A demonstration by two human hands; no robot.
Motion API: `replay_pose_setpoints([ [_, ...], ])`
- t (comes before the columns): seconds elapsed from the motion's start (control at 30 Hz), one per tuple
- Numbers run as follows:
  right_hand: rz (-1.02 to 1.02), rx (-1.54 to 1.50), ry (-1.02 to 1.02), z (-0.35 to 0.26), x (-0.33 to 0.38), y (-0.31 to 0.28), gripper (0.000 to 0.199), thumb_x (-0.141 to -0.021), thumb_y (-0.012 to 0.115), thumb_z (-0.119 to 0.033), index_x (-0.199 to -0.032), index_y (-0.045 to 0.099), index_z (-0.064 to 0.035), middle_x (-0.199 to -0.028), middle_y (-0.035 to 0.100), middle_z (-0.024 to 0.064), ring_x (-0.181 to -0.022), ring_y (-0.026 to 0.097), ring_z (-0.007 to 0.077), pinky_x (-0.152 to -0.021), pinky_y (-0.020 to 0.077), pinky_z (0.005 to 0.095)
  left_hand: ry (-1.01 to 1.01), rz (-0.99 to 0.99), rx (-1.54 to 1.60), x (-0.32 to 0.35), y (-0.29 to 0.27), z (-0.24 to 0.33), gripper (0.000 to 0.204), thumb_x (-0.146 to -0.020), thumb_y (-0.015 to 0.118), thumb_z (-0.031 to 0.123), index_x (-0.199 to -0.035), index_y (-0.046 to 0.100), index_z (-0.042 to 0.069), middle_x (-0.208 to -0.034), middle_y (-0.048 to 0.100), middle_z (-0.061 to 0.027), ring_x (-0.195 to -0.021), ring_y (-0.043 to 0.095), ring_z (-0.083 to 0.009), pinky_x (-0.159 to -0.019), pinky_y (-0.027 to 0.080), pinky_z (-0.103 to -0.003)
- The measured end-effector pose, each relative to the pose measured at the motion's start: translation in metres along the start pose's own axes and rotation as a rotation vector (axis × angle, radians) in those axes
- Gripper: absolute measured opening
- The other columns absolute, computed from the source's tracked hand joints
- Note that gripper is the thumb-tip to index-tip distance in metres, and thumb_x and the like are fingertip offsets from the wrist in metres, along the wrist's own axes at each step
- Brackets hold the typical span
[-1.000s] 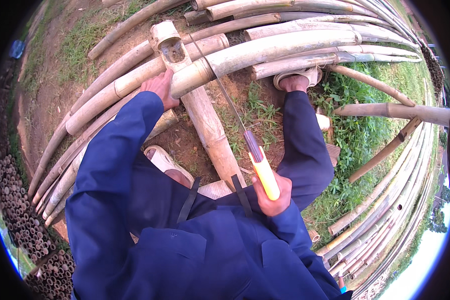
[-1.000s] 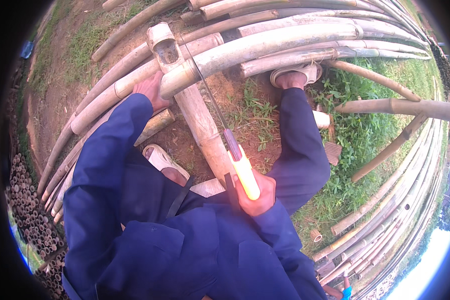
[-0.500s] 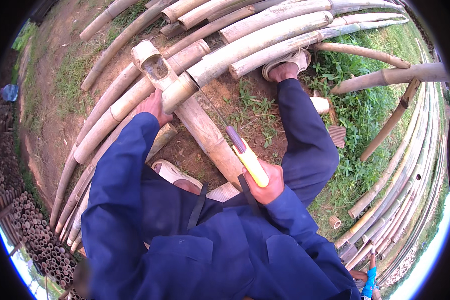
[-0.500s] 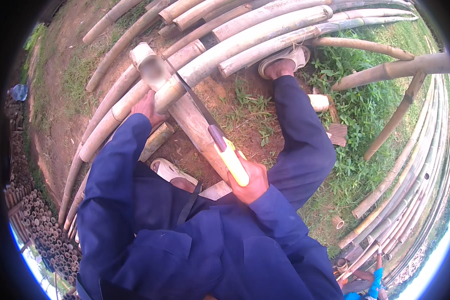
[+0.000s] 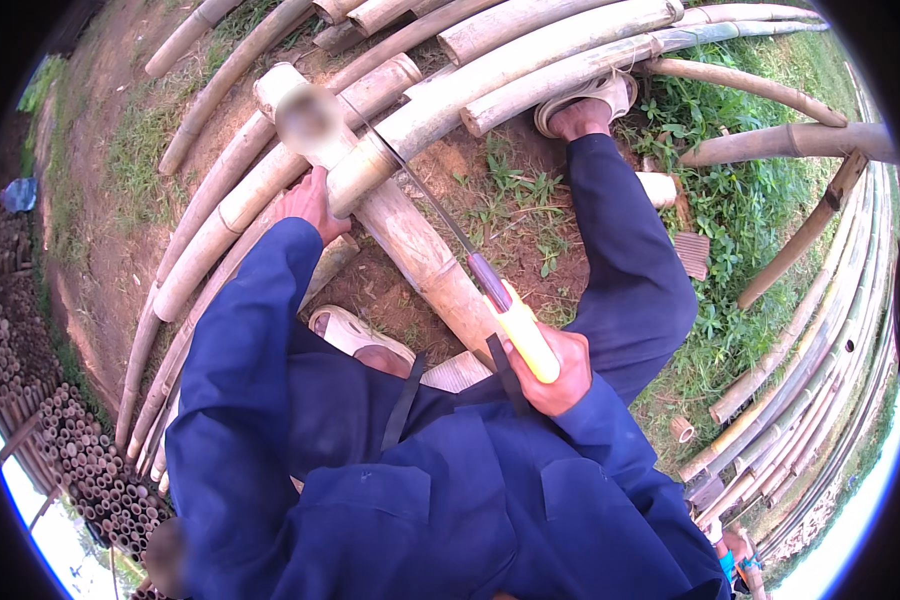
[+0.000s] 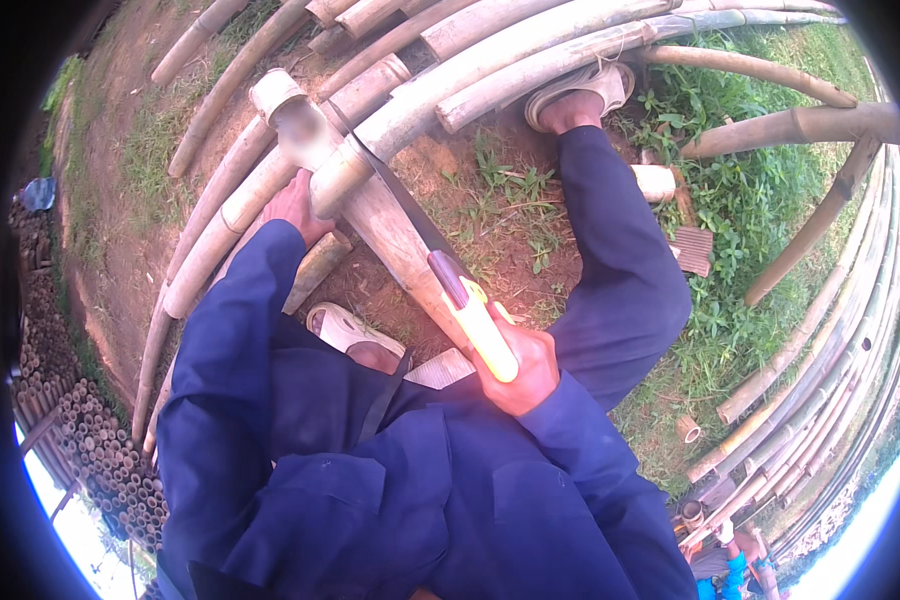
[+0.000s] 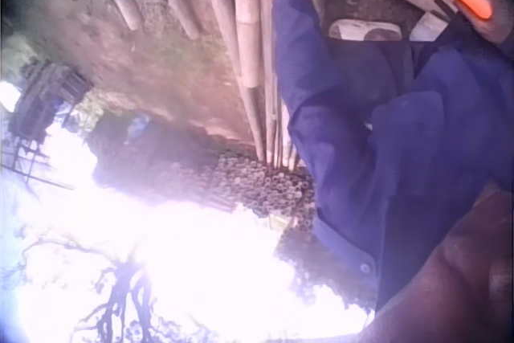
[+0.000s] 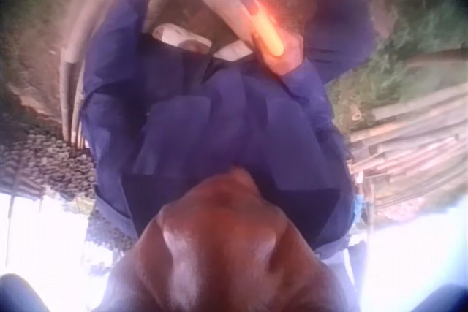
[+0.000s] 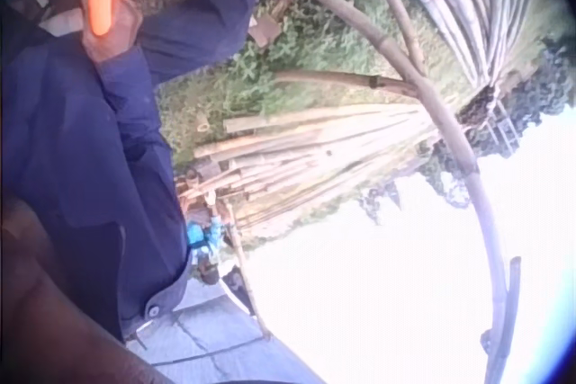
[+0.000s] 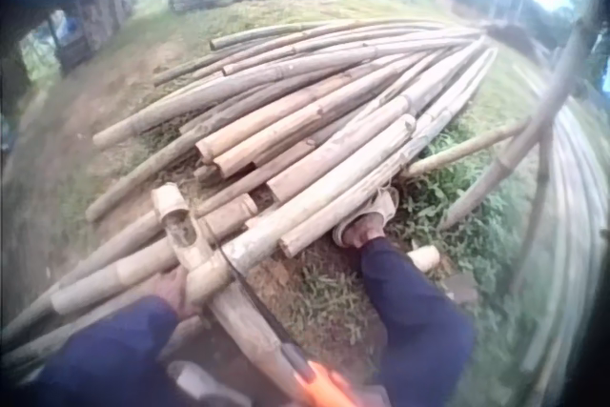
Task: The person selects bamboo poles from a pile, positions them on a makeshift sawhorse, and cuts them to length using a hand saw. The cut pieces are set aside, and the process is repeated with additional poles.
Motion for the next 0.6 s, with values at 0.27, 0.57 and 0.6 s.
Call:
replay_pose_setpoints([
  [0.27, 0.081, -0.012, -0.044, 0.047, -0.051, 0.044, 0.009, -0.089, 0.071, -0.002, -0.096, 0.070, 0.0029, -0.068, 0.065, 0.0143, -0.058, 0.067, 0.0249, -0.057, 0.0506, 0.0360, 0.049, -0.047, 0.025, -0.006, -0.001, 0.010, 0.081, -0.067, 0.089, 0.033, -0.128, 0.046, 0.003, -0.123, 0.066, -0.0278, -0.109, 0.068, -0.0460, -0.094, 0.054, -0.053],
  [0.57, 0.135, -0.059, -0.015, 0.029, 0.008, 0.013, 0.016, -0.087, 0.072, 0.001, -0.103, 0.073, 0.0037, -0.078, 0.070, 0.0154, -0.063, 0.071, 0.0268, -0.061, 0.0539, 0.0359, -0.028, -0.053, 0.134, -0.006, 0.001, -0.007, 0.089, -0.069, 0.085, 0.031, -0.144, 0.044, 0.007, -0.124, 0.068, -0.0272, -0.114, 0.066, -0.0471, -0.099, 0.052, -0.051],
  [0.6, 0.115, -0.054, -0.034, 0.031, 0.005, 0.018, 0.016, -0.087, 0.072, 0.001, -0.102, 0.073, 0.0037, -0.077, 0.070, 0.0152, -0.063, 0.070, 0.0257, -0.060, 0.0536, 0.0356, -0.001, -0.032, 0.118, -0.008, 0.006, -0.011, 0.093, -0.067, 0.086, 0.032, -0.146, 0.042, 0.008, -0.121, 0.068, -0.0284, -0.112, 0.066, -0.0482, -0.098, 0.052, -0.052],
])
Point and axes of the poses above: each hand's wrist, its own x-axis away from the middle knuckle, its own y-axis out of the palm, z = x × y, the point moved 1 cm from there along -x, towards the middle knuckle
